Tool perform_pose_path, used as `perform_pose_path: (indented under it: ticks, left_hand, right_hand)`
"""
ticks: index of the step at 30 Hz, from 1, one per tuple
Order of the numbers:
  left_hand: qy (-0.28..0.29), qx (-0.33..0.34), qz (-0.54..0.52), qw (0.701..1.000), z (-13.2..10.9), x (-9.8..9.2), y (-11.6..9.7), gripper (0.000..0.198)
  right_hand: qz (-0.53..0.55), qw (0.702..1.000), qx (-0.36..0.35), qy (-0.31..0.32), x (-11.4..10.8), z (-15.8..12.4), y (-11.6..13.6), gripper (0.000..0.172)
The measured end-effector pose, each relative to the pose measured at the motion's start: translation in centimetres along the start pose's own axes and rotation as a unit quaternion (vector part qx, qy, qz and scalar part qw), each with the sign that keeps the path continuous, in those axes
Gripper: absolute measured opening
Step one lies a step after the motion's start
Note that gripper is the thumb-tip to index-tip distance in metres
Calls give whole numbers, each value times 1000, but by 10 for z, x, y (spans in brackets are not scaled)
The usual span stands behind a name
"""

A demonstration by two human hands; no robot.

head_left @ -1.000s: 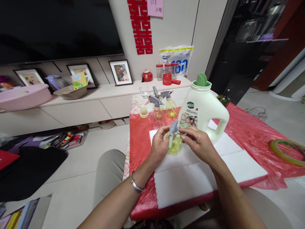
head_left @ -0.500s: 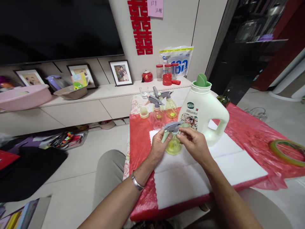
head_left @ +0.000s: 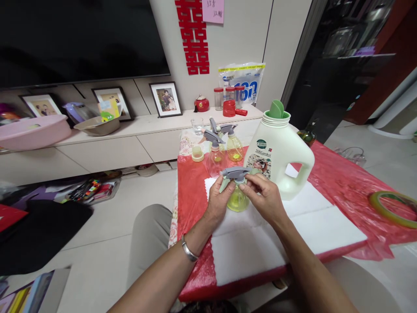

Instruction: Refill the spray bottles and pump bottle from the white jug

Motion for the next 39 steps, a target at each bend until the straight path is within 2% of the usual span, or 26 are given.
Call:
perform_pose_path:
  ticks: [4,8,13,19,23,30,33,36,39]
  left_hand:
    - [-13,-2,0,1000,-2,0,-1,35]
    - [-24,-18,9,1000,-2,-4,0,37]
    - [-85,-66,33,994,-6,-12,1,38]
    - [-86,-77,63,991,-14,-8,-3,35]
    - [-73,-66,66,993,-16,-6,-3,36]
    - [-70,-84,59,992,-20,-9,1,39]
    - [-90,-77,72,990,-19,-13,3,41]
    - [-90,-81,83,989,-16,-16,8,44]
    - [-90,-89,99,987,-14,-20,13,50]
  right_hand:
    - [-4,1000,2,-11,4,0,-1,27]
    - [-4,1000,11,6,-2,1,-4,31]
    - [-8,999,31,41,-16,1,-12,35]
    - [-3,997,22,68,-15,0,-11,39]
    - [-15,998,7,53,-6,3,-4,42]
    - [-44,998,-26,24,4,3,9,38]
    - [-54,997,-52,11,6,2,18,34]
    - [-59,996,-62,-6,3,1,28,33]
    - [-60,997,-52,-27,-10,-2,42,36]
Point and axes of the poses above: each hand's wrist, its own z-axis towards the middle knuckle, its own x-axis out of the palm, y = z × x, the point moved 1 cm from there along z, towards the middle knuckle, and after that the axes turned 9 degrees about -x, right-handed, at the moved point
